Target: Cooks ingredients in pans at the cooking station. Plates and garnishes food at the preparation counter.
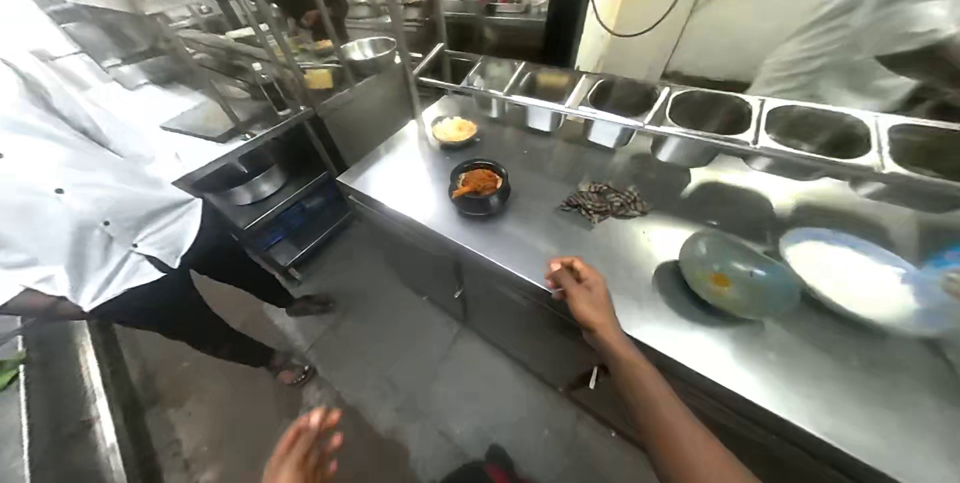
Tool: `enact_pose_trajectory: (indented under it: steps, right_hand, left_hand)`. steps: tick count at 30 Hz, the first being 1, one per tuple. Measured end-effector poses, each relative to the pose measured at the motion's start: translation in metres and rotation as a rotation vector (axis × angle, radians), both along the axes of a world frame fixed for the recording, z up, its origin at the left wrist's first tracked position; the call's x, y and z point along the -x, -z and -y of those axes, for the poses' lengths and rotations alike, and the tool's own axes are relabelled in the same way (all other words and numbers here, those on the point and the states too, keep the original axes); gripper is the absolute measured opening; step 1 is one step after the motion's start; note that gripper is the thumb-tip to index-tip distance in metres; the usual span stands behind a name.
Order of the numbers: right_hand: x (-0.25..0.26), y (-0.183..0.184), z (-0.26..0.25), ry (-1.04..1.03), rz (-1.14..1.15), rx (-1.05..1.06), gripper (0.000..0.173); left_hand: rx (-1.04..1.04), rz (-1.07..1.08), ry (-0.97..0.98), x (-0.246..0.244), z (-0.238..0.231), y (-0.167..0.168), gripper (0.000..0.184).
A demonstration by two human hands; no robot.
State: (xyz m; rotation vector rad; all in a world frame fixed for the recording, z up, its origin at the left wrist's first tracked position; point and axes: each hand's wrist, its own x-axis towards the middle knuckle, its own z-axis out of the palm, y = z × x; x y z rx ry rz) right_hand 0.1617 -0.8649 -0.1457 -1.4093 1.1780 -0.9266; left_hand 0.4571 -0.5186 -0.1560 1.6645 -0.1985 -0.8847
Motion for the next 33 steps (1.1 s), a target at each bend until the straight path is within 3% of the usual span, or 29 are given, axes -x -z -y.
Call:
enact_pose_trajectory:
  steps: [5,8,14,17,19,23,27,33]
  right_hand:
    - [-0.021,-0.035,0.084,0.0,0.123,-0.112,0.023]
    - [-0.049,-0.061,0.133,-0.054,0.078,-0.119,0.023]
    - [-0.151,-0.071,0.295,-0.084,0.059,-0.258,0.03]
    - [-0.223,-0.047,0.386,0.004,0.084,-0.421,0.042]
    - [-0.27,-0.029,0.44,0.091,0.027,-0.469,0.05]
    - [-0.34,0.0,0.499,0.151,-0.138,-0.406,0.058]
    - [-0.362,0.017,0.501,0.243,-0.107,-0.334,0.044]
    - [-0.337,-0.036,0.447,0.349,0.106,-0.308,0.026]
  left_hand:
    - [0.064,-0.006,0.124,-0.067,0.227,-0.05,0.036]
    - [0.152,-0.101,0.183,-0.099,0.346,-0.055,0.043]
    - [0.23,-0.22,0.222,-0.158,0.565,-0.031,0.07]
    - [0.184,-0.147,0.31,-0.178,0.657,-0.005,0.077]
    - [0.181,0.007,0.305,-0.182,0.709,0.018,0.069]
    - [0.163,0.063,0.27,-0.18,0.754,0.036,0.073]
    - [0.21,-0.048,0.118,-0.17,0.754,0.025,0.068]
    - [0.464,-0.341,0.16,-0.162,0.708,-0.034,0.053]
